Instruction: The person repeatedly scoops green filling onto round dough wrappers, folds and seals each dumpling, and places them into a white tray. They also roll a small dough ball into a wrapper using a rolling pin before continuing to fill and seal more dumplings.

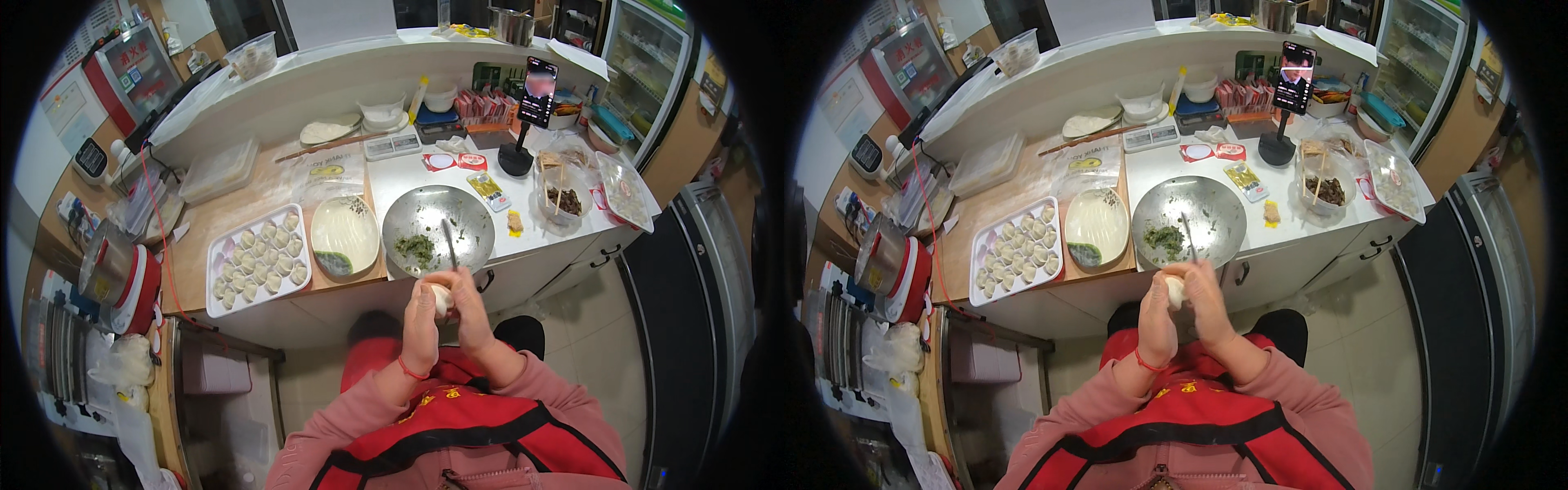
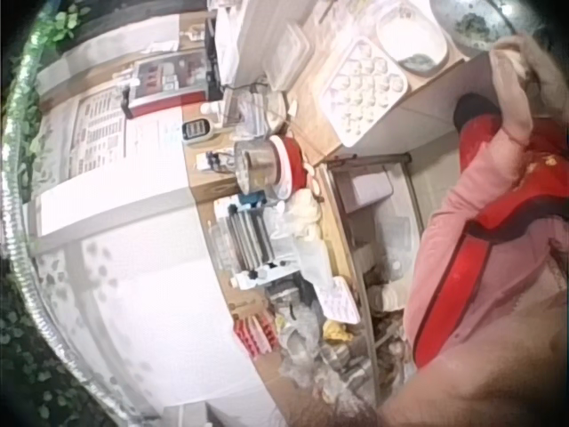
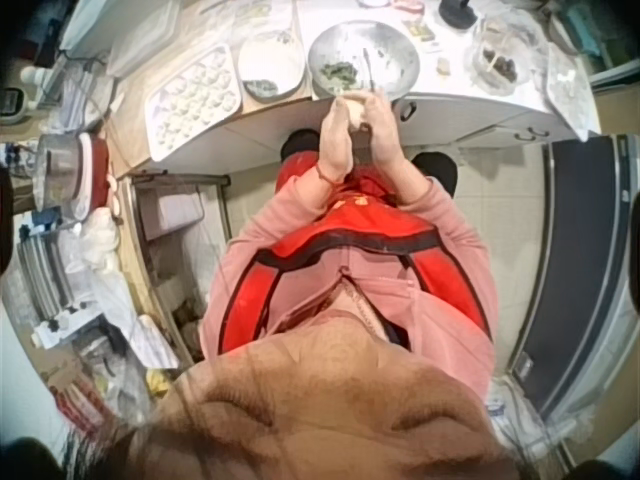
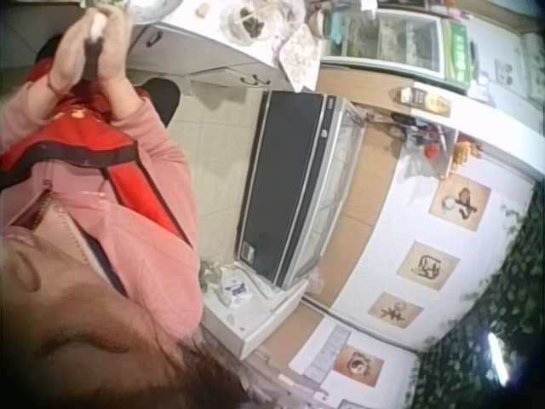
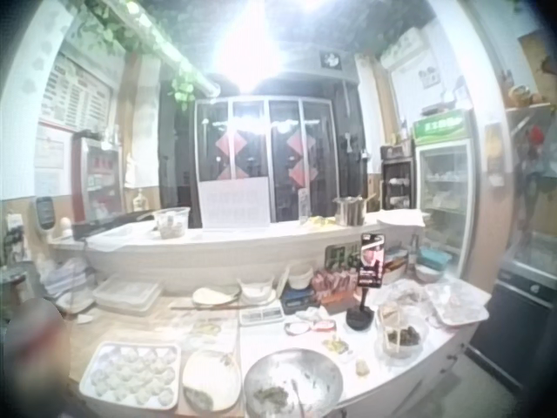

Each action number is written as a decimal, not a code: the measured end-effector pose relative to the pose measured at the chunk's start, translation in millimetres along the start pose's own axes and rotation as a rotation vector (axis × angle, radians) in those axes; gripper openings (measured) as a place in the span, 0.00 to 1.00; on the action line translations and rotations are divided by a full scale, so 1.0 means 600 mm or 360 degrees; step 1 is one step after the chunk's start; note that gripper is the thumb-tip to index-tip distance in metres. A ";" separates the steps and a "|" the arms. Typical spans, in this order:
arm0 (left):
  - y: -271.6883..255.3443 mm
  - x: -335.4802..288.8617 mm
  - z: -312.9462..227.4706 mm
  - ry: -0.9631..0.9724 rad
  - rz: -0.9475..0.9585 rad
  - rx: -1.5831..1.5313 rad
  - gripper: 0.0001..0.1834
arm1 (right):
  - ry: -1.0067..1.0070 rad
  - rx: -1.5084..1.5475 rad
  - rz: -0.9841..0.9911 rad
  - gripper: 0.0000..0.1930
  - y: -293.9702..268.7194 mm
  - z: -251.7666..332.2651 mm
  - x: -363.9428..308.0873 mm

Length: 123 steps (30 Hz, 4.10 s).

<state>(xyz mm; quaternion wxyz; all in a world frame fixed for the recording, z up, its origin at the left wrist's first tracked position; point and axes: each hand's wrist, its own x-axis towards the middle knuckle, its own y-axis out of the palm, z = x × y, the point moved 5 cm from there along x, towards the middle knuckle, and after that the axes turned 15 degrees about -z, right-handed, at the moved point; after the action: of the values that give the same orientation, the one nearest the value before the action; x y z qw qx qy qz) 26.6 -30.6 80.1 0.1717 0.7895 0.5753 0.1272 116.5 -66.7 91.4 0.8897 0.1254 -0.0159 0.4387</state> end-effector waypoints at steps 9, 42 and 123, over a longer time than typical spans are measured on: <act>-0.011 0.027 0.000 0.0160 0.0137 0.0612 0.24 | -0.0460 -0.0504 -0.0240 0.12 -0.062 0.019 0.022; 0.003 0.004 0.017 -0.0626 0.0246 -0.0326 0.22 | -0.0826 -0.0530 -0.0262 0.09 -0.062 0.038 0.010; -0.172 0.090 -0.070 -0.0125 0.0046 0.0321 0.23 | -0.0143 -0.0698 -0.0124 0.10 -0.062 0.001 0.053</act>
<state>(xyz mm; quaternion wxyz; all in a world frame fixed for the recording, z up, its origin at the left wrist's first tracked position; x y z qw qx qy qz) -62.8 54.8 75.2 0.1120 0.8153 0.5666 0.0402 165.1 -63.6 88.5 0.9104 -0.0511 -0.1455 0.3840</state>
